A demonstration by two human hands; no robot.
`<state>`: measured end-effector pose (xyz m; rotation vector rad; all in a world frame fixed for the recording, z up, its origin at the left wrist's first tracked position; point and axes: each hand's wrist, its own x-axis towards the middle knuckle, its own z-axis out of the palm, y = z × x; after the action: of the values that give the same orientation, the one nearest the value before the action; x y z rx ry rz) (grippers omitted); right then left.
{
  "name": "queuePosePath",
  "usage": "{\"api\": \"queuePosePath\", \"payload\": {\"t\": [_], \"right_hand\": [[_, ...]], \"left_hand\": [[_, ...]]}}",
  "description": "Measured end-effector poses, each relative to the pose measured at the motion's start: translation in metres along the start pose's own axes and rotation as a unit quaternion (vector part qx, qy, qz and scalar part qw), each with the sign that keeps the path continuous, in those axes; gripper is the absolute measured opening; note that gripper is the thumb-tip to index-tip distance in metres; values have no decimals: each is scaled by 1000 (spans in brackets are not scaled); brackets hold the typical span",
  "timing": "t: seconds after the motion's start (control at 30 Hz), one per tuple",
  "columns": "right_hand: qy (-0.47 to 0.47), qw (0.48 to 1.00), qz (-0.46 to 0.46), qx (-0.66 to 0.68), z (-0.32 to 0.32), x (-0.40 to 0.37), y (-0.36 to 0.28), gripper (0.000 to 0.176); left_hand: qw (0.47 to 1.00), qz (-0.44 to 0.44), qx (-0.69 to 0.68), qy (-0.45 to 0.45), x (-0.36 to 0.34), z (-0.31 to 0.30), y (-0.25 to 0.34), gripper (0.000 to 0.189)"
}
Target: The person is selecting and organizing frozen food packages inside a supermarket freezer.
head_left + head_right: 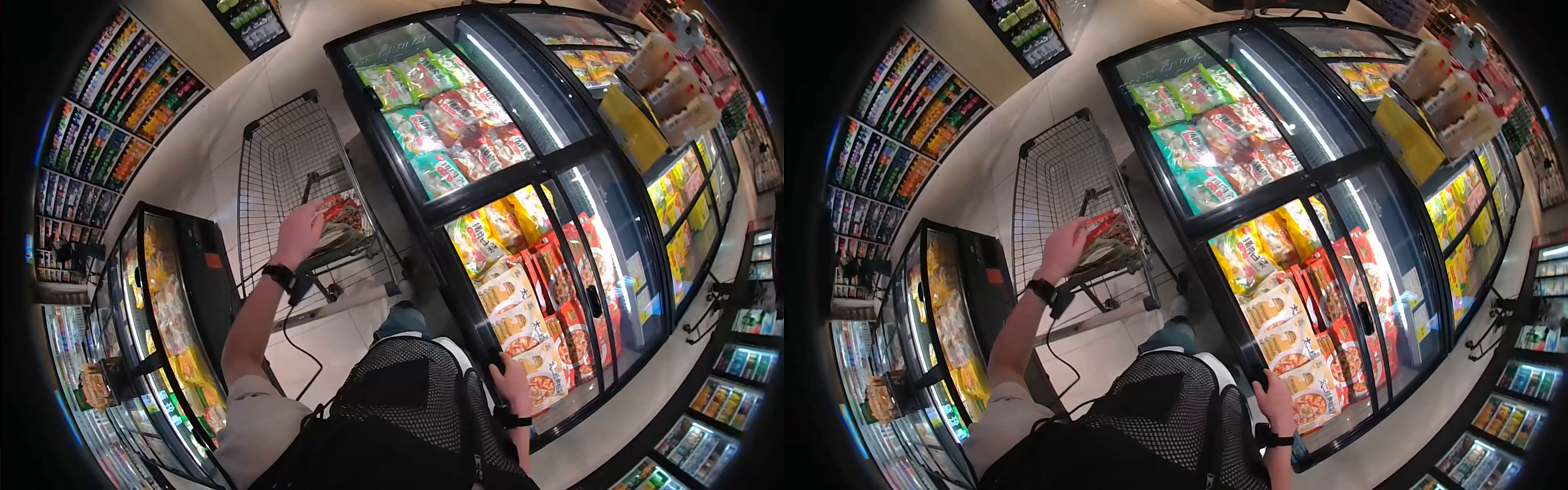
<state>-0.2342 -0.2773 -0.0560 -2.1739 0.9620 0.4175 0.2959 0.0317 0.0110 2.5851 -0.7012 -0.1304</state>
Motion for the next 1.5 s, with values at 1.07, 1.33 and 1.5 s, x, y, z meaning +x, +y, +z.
{"api": "queuePosePath", "payload": {"t": [1.07,1.33,1.5], "right_hand": [[-31,999,16,-32,21,29,-142,52],[30,998,-40,45,25,42,-138,42],[-3,935,-100,341,-7,54,-164,55]], "left_hand": [[972,-36,108,-207,102,114,-232,24],[975,-18,-215,-56,70,-127,-70,27],[852,-72,-511,-91,3,-164,46,39]]}}
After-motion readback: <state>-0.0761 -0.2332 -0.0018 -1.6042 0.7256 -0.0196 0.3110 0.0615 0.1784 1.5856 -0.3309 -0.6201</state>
